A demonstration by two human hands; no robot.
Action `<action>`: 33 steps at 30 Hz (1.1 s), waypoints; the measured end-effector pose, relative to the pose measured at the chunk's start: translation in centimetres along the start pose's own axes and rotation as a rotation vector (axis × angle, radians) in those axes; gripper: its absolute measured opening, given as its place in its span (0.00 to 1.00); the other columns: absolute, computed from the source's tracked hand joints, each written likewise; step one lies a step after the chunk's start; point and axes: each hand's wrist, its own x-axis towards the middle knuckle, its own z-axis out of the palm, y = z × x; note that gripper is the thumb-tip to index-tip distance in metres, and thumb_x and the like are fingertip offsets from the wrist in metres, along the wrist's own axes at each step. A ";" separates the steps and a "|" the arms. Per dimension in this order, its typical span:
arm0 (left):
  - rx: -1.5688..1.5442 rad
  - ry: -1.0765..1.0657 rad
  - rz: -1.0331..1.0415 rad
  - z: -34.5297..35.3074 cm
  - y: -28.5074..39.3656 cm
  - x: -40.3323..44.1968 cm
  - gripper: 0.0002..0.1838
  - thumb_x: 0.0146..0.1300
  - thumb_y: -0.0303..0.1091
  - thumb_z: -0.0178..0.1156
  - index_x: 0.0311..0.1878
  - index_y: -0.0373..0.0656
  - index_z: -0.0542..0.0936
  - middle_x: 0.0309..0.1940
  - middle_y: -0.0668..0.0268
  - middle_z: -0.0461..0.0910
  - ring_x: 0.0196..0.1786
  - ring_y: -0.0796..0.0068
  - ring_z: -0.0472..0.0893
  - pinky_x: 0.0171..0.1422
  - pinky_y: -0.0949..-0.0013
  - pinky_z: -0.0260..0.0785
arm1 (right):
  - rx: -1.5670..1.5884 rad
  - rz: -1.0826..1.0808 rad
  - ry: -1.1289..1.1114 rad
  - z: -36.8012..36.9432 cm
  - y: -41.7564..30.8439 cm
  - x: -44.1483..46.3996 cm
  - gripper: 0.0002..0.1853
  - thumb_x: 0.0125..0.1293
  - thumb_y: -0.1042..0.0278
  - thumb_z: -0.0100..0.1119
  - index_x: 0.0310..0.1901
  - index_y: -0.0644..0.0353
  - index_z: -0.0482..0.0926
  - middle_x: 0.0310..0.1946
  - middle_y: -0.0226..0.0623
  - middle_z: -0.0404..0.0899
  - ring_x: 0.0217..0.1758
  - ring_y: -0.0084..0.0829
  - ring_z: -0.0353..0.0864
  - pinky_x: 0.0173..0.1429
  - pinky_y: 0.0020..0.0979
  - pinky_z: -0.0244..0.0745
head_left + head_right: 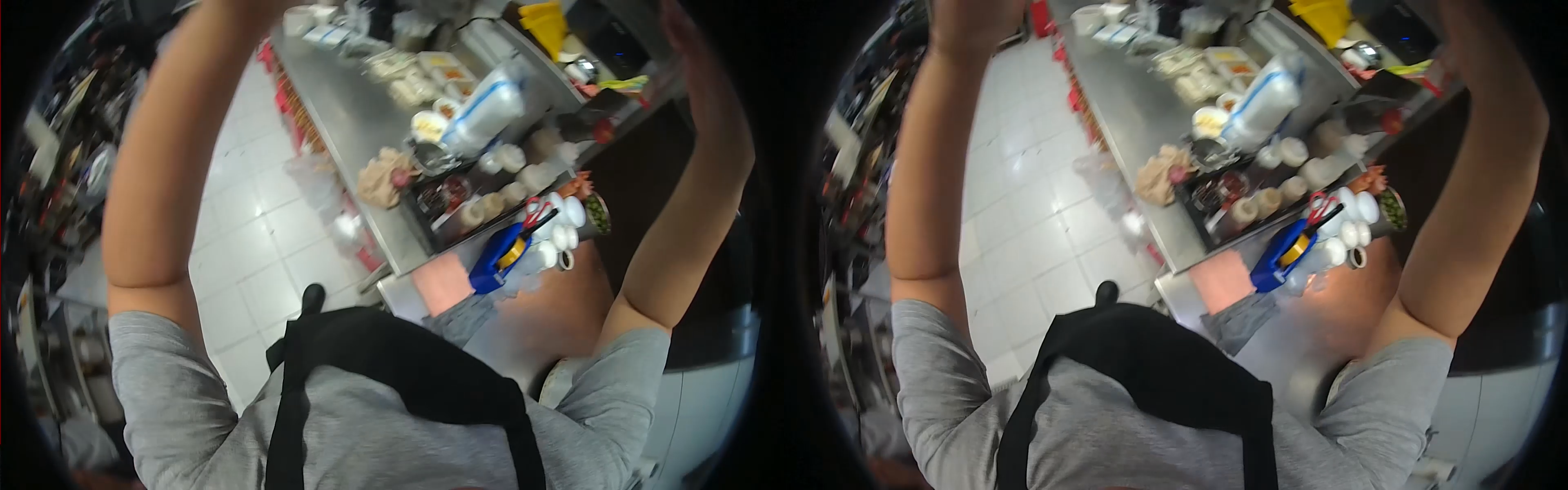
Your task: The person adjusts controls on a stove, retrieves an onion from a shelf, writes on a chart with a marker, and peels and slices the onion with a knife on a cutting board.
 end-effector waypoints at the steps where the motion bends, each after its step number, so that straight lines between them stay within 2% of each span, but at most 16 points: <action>1: -0.042 0.008 -0.024 0.8 -1.8 -0.7 0.18 0.58 0.37 0.63 0.48 0.39 0.73 0.46 0.60 0.76 0.50 0.73 0.75 0.51 0.70 0.69 | -0.069 -0.001 0.023 -1.6 -0.5 0.2 0.14 0.63 0.67 0.57 0.50 0.59 0.78 0.42 0.29 0.80 0.42 0.20 0.76 0.49 0.22 0.69; 3: -0.132 -0.002 -0.087 3.0 -5.5 -3.1 0.18 0.58 0.37 0.63 0.48 0.39 0.73 0.48 0.60 0.76 0.51 0.73 0.75 0.52 0.70 0.68 | -0.235 0.005 0.038 -3.9 -1.5 0.0 0.15 0.64 0.67 0.56 0.51 0.59 0.78 0.44 0.29 0.80 0.44 0.20 0.76 0.51 0.22 0.69; 4: -0.181 -0.020 -0.128 4.2 -7.4 -4.7 0.18 0.58 0.36 0.63 0.48 0.40 0.73 0.48 0.60 0.76 0.52 0.73 0.75 0.53 0.70 0.68 | -0.372 0.000 -0.042 -5.4 -1.8 -0.1 0.18 0.64 0.68 0.56 0.55 0.59 0.76 0.50 0.29 0.79 0.49 0.20 0.75 0.57 0.24 0.67; 5: -0.251 -0.039 -0.169 5.7 -9.3 -6.8 0.15 0.59 0.36 0.61 0.46 0.40 0.75 0.47 0.61 0.75 0.51 0.71 0.75 0.51 0.70 0.68 | -0.598 0.027 0.027 -2.9 -3.6 -0.6 0.16 0.66 0.68 0.54 0.54 0.59 0.77 0.51 0.29 0.78 0.47 0.19 0.75 0.55 0.23 0.68; 6: -0.320 -0.060 -0.213 6.9 -10.8 -9.1 0.12 0.60 0.35 0.59 0.44 0.41 0.76 0.45 0.63 0.74 0.50 0.69 0.75 0.49 0.70 0.67 | -0.425 0.099 0.016 -2.4 -2.9 -1.0 0.13 0.66 0.69 0.55 0.51 0.60 0.78 0.47 0.28 0.80 0.46 0.17 0.75 0.54 0.21 0.67; 9: -0.257 -0.205 -0.341 8.8 -15.1 -16.3 0.11 0.58 0.33 0.59 0.43 0.43 0.77 0.48 0.61 0.73 0.54 0.68 0.72 0.51 0.68 0.67 | -0.629 0.216 -0.159 2.8 -0.8 -2.3 0.10 0.64 0.73 0.55 0.46 0.60 0.78 0.41 0.30 0.82 0.45 0.19 0.76 0.51 0.22 0.70; 10: -0.267 -0.223 -0.416 9.4 -15.7 -18.7 0.10 0.57 0.32 0.60 0.43 0.43 0.77 0.48 0.61 0.73 0.53 0.67 0.73 0.52 0.67 0.67 | -0.766 0.265 -0.227 4.2 0.8 -2.7 0.10 0.63 0.75 0.56 0.46 0.60 0.77 0.39 0.34 0.82 0.45 0.22 0.78 0.49 0.23 0.71; 14: -0.354 -0.278 -0.634 10.6 -18.5 -24.8 0.08 0.56 0.30 0.61 0.40 0.43 0.78 0.48 0.62 0.74 0.52 0.67 0.73 0.52 0.68 0.67 | -1.203 0.065 -0.519 8.3 7.4 -3.6 0.06 0.59 0.75 0.49 0.38 0.64 0.74 0.35 0.45 0.78 0.38 0.47 0.78 0.42 0.39 0.73; 16: -0.359 -0.310 -0.677 9.6 -20.1 -26.0 0.08 0.56 0.30 0.61 0.40 0.43 0.79 0.48 0.62 0.74 0.51 0.68 0.74 0.51 0.69 0.67 | -1.239 0.461 -0.841 8.2 11.4 -4.2 0.10 0.61 0.72 0.45 0.41 0.59 0.75 0.34 0.47 0.78 0.39 0.49 0.78 0.41 0.44 0.72; 18: -0.318 -0.357 -0.653 8.4 -22.6 -26.1 0.08 0.57 0.30 0.60 0.41 0.43 0.78 0.47 0.62 0.74 0.51 0.69 0.74 0.50 0.70 0.67 | -1.306 0.324 -1.089 9.6 10.8 -5.2 0.12 0.59 0.70 0.49 0.43 0.56 0.79 0.33 0.46 0.80 0.38 0.45 0.81 0.43 0.42 0.75; 20: -0.333 -0.330 -0.698 7.7 -24.8 -26.4 0.08 0.58 0.31 0.59 0.41 0.43 0.78 0.46 0.63 0.75 0.49 0.70 0.74 0.49 0.70 0.67 | -1.239 0.271 -1.044 8.2 13.0 -6.3 0.13 0.68 0.65 0.42 0.41 0.64 0.75 0.31 0.51 0.77 0.39 0.50 0.77 0.44 0.45 0.71; 22: -0.393 -0.267 -0.777 7.5 -26.6 -26.6 0.08 0.59 0.31 0.59 0.41 0.43 0.78 0.45 0.64 0.75 0.49 0.70 0.74 0.49 0.70 0.68 | -1.181 0.596 -0.927 7.2 14.5 -6.6 0.17 0.70 0.61 0.41 0.41 0.66 0.76 0.35 0.53 0.78 0.41 0.52 0.76 0.48 0.43 0.70; 24: -0.357 -0.304 -0.740 8.4 -27.4 -26.8 0.07 0.59 0.32 0.59 0.40 0.43 0.78 0.44 0.64 0.75 0.49 0.69 0.74 0.48 0.69 0.68 | -1.159 0.683 -0.774 7.4 13.6 -6.0 0.18 0.70 0.59 0.42 0.43 0.66 0.76 0.41 0.53 0.78 0.46 0.53 0.75 0.51 0.41 0.69; 25: -0.341 -0.322 -0.720 9.1 -27.4 -27.0 0.07 0.58 0.32 0.60 0.40 0.43 0.78 0.44 0.63 0.75 0.48 0.69 0.74 0.47 0.69 0.69 | -1.136 0.380 -0.683 5.1 15.0 -7.2 0.19 0.71 0.59 0.42 0.49 0.65 0.76 0.47 0.52 0.76 0.51 0.49 0.74 0.55 0.38 0.69; 30: -0.326 -0.663 -0.609 14.1 -25.2 -26.8 0.10 0.53 0.34 0.65 0.37 0.43 0.78 0.43 0.59 0.76 0.50 0.62 0.75 0.50 0.64 0.70 | -1.141 0.374 -0.391 11.6 3.7 -4.8 0.14 0.67 0.67 0.50 0.47 0.67 0.76 0.53 0.39 0.77 0.55 0.35 0.76 0.58 0.28 0.68; 33: -0.241 -0.779 -0.396 17.9 -22.5 -28.7 0.21 0.45 0.40 0.70 0.42 0.45 0.76 0.42 0.58 0.77 0.47 0.57 0.75 0.50 0.59 0.69 | -1.054 0.365 -0.413 14.9 -2.2 -5.8 0.08 0.63 0.76 0.54 0.42 0.68 0.77 0.51 0.39 0.78 0.52 0.33 0.78 0.56 0.28 0.70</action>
